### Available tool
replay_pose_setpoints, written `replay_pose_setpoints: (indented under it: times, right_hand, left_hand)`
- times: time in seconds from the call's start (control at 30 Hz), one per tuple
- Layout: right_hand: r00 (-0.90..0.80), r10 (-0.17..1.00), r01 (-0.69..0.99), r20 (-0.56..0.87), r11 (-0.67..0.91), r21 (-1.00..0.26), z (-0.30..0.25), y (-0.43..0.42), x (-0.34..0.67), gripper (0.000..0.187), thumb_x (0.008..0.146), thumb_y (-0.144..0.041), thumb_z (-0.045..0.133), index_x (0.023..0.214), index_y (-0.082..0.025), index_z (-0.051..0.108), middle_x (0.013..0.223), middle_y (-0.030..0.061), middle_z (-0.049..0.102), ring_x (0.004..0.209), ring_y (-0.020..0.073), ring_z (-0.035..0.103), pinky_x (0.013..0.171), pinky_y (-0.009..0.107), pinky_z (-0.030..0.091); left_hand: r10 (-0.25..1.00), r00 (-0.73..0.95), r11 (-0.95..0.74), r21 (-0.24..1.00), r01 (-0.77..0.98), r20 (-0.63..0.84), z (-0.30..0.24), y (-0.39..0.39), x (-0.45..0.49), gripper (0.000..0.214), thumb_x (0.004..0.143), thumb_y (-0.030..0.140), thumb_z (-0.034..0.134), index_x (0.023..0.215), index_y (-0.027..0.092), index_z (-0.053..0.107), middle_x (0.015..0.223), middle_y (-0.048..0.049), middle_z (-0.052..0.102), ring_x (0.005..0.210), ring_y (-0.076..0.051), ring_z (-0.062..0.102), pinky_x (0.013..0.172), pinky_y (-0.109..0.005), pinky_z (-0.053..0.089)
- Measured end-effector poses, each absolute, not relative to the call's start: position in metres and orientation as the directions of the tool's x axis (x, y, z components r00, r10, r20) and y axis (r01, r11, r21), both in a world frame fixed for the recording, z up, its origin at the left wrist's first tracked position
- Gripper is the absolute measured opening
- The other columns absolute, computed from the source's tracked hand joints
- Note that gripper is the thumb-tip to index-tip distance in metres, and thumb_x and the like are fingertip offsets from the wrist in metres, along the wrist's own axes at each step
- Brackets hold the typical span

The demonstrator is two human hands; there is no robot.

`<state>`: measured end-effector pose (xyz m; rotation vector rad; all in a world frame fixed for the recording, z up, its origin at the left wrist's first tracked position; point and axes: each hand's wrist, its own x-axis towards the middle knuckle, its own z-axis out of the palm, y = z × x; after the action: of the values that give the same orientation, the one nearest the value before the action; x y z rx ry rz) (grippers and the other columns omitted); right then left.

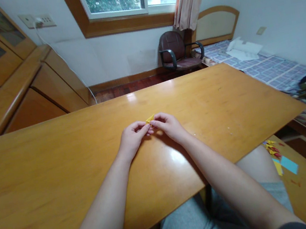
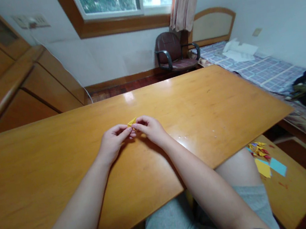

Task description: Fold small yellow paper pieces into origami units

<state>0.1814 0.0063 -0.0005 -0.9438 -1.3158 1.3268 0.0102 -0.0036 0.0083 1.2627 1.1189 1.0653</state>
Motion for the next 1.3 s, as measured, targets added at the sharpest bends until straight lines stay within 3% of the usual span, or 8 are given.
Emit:
replay_pose_setpoints:
  times: [1.07,1.3]
  right_hand:
    - [-0.188,0.973,-0.103,0.133,0.115,-0.988,-0.0028,0.0066,0.1774,0.026,0.076,-0.041,0.073,0.077,-0.018,0.063,0.072,-0.0021,0.061,0.068,0.0117,0.055,0.068,0.027,0.043]
    - [-0.046,0.984,-0.091,0.175,0.17,-0.981,-0.0046,0.0086,0.182,0.025,0.08,-0.04,0.069,0.093,-0.02,0.062,0.085,-0.001,0.065,0.067,0.0111,0.058,0.067,0.026,0.047]
  left_hand:
    - [0.988,0.14,0.062,0.998,-0.025,-0.058,0.0089,-0.003,0.0108,0.034,0.069,0.046,0.081,0.08,0.016,0.072,0.074,-0.006,0.074,0.067,-0.017,0.067,0.067,-0.029,0.055]
    - [0.992,0.108,0.075,0.994,-0.08,-0.066,0.0083,-0.0022,0.011,0.033,0.068,0.044,0.082,0.078,0.015,0.071,0.076,-0.0065,0.074,0.066,-0.016,0.067,0.067,-0.028,0.055]
